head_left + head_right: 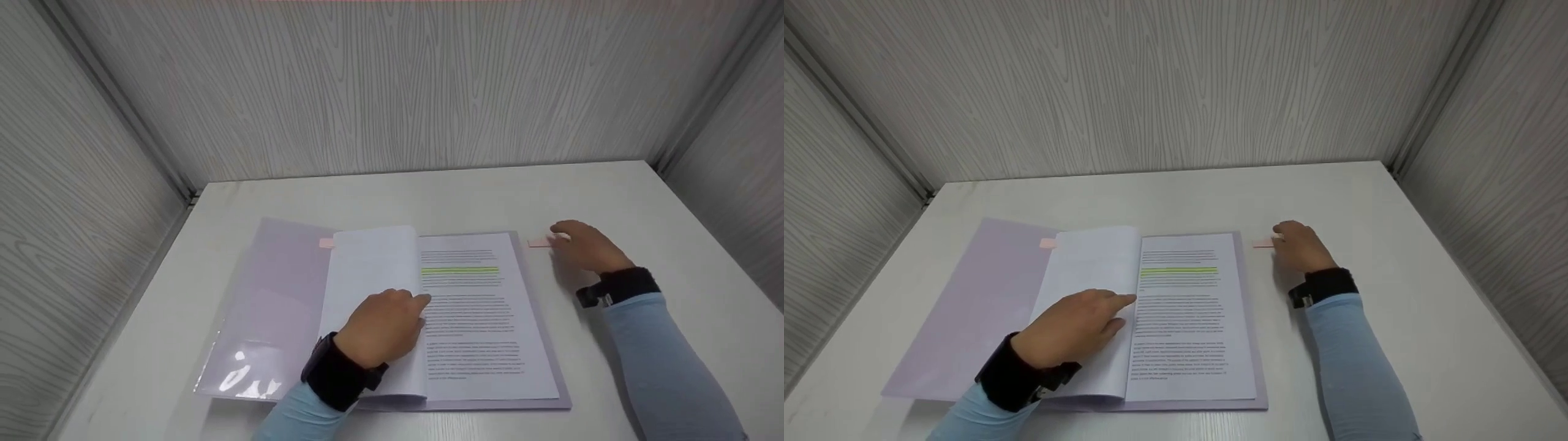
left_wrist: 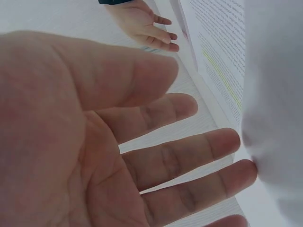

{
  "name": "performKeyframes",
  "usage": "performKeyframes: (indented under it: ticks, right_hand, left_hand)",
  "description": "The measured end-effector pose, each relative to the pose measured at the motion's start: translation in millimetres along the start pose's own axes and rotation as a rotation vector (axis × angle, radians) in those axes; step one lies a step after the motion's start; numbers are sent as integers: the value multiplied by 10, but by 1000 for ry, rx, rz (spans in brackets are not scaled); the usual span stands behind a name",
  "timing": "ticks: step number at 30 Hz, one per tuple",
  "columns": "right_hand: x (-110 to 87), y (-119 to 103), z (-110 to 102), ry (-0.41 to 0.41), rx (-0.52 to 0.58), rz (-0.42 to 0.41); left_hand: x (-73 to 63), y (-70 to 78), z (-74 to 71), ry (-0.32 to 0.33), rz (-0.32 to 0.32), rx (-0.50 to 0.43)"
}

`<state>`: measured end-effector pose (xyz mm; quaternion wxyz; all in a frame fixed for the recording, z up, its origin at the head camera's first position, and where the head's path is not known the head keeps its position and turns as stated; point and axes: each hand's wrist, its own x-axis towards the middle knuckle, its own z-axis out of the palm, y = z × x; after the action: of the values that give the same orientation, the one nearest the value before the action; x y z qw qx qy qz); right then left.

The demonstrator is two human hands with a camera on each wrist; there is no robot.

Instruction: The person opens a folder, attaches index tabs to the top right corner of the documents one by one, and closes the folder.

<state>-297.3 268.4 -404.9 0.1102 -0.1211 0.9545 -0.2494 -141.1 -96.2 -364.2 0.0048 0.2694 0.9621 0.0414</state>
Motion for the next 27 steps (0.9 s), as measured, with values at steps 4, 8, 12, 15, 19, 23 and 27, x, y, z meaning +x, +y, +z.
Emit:
performKeyframes:
  ticks: [4,8,12,15,19,23,27]
  right_hand:
    - [-13,33,25,-55,-53,2]
    - [-14,31,48,-19,-98,5]
    - [9,64,67,49,-134,17]
    - [20,88,69,64,-127,43]
    - [29,92,56,52,-106,55]
    - [32,48,42,50,-105,44]
    - [0,-84,2,78,-29,30]
  left_hand:
    - [0,14,-31,-5,-4,2]
    - [-8,19,-52,-6,-16,-3]
    - [-22,20,-71,-7,-21,-5]
    - [-37,13,-76,8,-12,-3]
    - [-53,-2,-79,50,13,-1]
    - [-56,-18,-96,88,31,-14]
    - [-44,-50,-110,184,64,-23]
